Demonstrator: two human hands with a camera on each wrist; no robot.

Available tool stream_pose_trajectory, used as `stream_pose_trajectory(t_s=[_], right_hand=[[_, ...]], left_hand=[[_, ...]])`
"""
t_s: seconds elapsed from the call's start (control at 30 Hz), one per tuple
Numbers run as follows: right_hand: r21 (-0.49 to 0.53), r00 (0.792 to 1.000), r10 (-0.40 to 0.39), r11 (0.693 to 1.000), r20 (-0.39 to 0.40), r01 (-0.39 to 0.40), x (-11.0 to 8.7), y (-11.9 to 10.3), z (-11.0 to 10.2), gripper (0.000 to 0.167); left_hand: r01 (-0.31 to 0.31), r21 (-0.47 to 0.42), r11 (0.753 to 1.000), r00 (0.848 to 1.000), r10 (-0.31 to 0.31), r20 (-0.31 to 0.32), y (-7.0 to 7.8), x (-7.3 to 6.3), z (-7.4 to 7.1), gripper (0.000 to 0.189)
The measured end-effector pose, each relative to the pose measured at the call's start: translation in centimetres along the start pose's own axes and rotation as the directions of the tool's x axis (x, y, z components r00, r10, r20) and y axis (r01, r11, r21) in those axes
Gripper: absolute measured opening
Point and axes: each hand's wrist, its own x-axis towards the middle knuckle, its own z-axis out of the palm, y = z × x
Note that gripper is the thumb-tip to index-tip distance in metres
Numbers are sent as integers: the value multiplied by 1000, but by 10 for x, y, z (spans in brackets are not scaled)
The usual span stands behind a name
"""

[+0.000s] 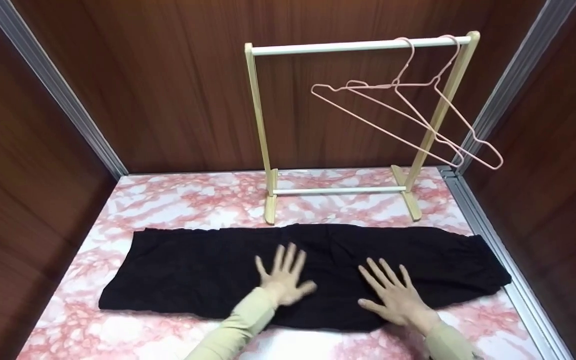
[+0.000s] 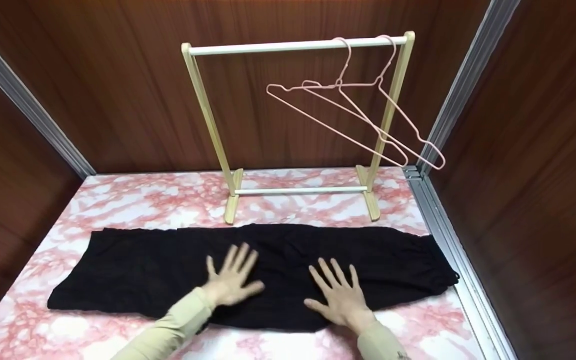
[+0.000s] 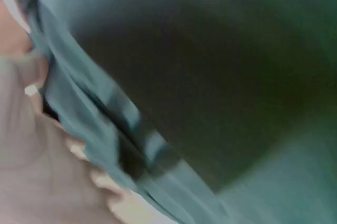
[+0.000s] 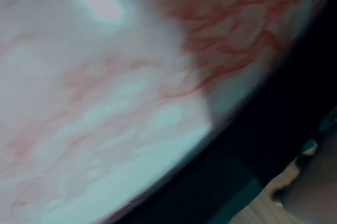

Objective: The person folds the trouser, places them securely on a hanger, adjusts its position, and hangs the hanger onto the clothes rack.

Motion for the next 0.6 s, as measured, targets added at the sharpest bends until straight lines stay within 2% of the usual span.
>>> stream_pose_trajectory(t_s=[0.07, 0.13, 0.27, 0.33, 0.43, 0.53, 0.6], right_hand=[[27, 997, 43, 999, 57, -45, 5, 5, 4, 78], [39, 991, 78, 996, 112, -83, 10, 13, 9, 80], [58, 981, 100, 992, 166, -111, 12, 21, 21, 89], [49, 980, 104, 992, 168, -114, 12, 22, 24, 93], [26, 983, 103, 994, 149, -108, 13, 20, 22, 97], [1, 984, 100, 995, 146, -102, 14, 15, 15, 98], [-11, 986, 96, 995, 139, -95, 15, 13, 13, 99]], left_hand=[[-5, -26, 1000, 998, 7, 70, 8, 1, 2, 88], [19, -53, 998, 993, -12, 117, 9, 8, 8, 92], [58, -60, 997, 991, -50, 128, -2, 29, 24, 97], [67, -60, 996, 992, -60, 109, -7, 39, 28, 96], [83, -67, 994, 994, -79, 70, -10, 48, 27, 90], [80, -65, 995, 997, -80, 5, -9, 47, 21, 78], [40, -9, 999, 997, -40, -60, -8, 44, 18, 71]])
